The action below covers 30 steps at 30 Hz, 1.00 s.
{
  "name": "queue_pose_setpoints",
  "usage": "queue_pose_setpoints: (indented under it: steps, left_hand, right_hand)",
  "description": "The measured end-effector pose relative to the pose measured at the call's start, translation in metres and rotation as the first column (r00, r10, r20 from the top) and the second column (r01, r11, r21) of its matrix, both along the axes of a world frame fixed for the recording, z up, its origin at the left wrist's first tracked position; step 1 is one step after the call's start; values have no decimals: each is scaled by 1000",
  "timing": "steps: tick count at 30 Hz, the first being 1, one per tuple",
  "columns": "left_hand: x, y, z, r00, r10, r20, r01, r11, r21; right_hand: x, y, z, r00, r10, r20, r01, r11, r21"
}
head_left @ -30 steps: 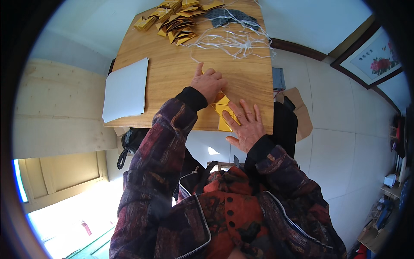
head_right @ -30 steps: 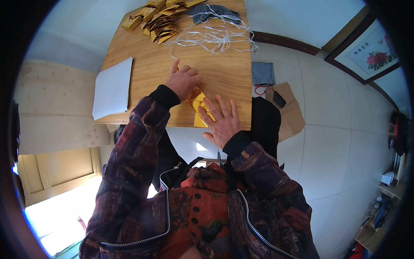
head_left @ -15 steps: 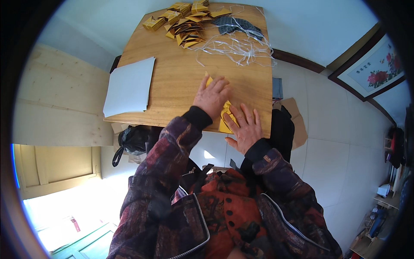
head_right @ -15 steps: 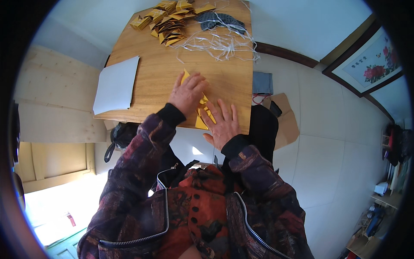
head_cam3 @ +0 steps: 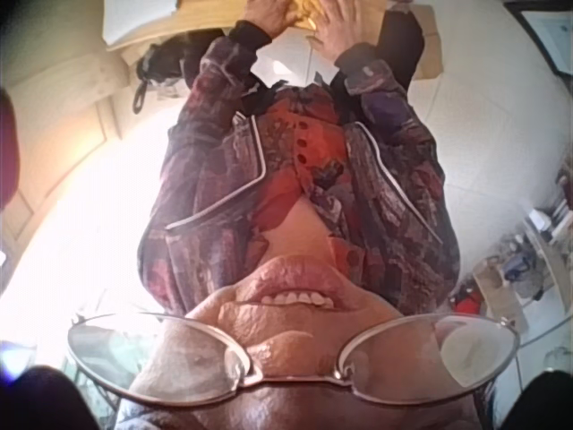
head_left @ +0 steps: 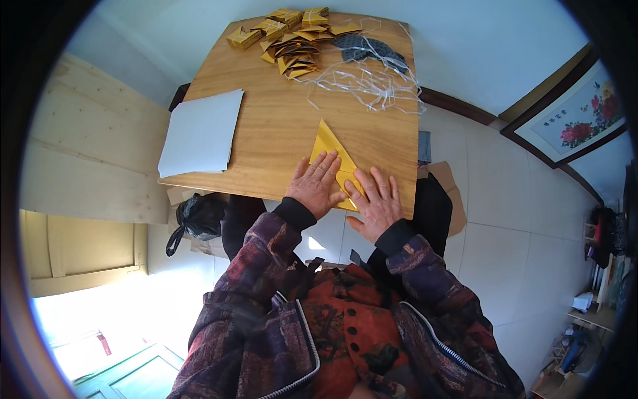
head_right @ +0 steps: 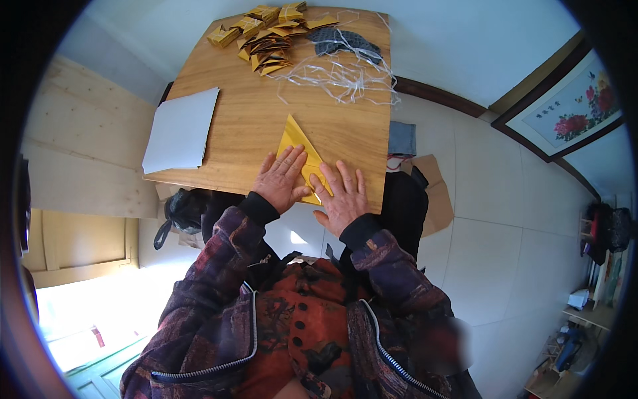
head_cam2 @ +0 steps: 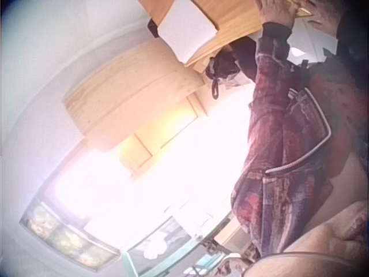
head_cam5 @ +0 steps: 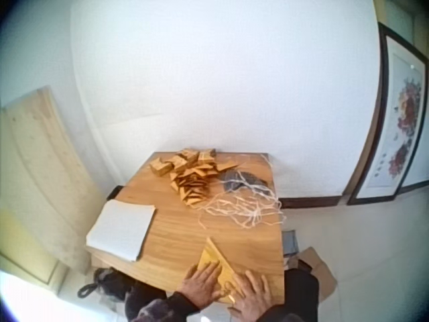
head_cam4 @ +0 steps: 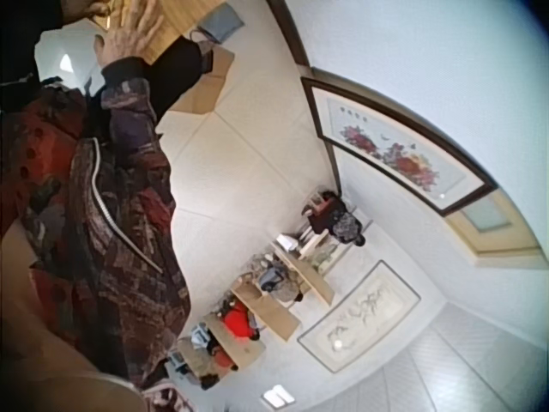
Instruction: The person folds a sheet of gold-colored paper by hand on a low wooden table, pressing creases and shaping it into a triangular packet. They repeat the folding process on a second sheet, creating similar finished units.
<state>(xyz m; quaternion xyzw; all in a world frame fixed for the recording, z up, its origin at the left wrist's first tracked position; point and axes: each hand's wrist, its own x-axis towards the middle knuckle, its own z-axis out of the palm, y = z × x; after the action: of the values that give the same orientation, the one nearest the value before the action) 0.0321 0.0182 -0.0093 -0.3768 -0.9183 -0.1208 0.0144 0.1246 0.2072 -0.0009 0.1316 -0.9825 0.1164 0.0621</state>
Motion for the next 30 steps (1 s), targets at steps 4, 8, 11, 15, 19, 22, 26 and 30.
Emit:
queue_pose_setpoints:
  steps: [4, 8, 11, 15, 19, 22, 26, 30]
  left_hand:
    - [-14, -4, 9, 991, 126, 41, -126, 992, -15]
    - [-21, 9, 15, 977, 209, 28, -207, 975, -76]
    - [-19, 23, 11, 989, 146, -10, -146, 987, -74]
    - [-37, 25, 5, 988, 143, 51, -139, 987, -81]
    - [-69, 23, 7, 976, 204, 76, -192, 971, -141]
    - [-87, 25, 5, 965, 251, 79, -238, 961, -144]
    - [-99, 27, 6, 954, 291, 74, -283, 954, -94]
    - [-82, 26, 14, 915, 332, -228, -326, 943, 67]
  right_hand:
    - [0, 0, 2, 1000, 6, -6, -6, 1000, -16]
    - [-1, 0, 3, 1000, 11, 4, -11, 1000, 12]
    - [0, -1, 4, 1000, 8, -9, -8, 1000, 12]
    - [0, 0, 4, 1000, 16, -2, -16, 1000, 12]
    - [0, -1, 5, 1000, 17, -8, -17, 1000, 5]
    - [1, 0, 5, 1000, 18, -18, -18, 1000, 4]
    - [1, -1, 3, 1000, 16, -23, -15, 1000, 14]
    - [1, 0, 1, 999, 8, -42, -8, 1000, 4]
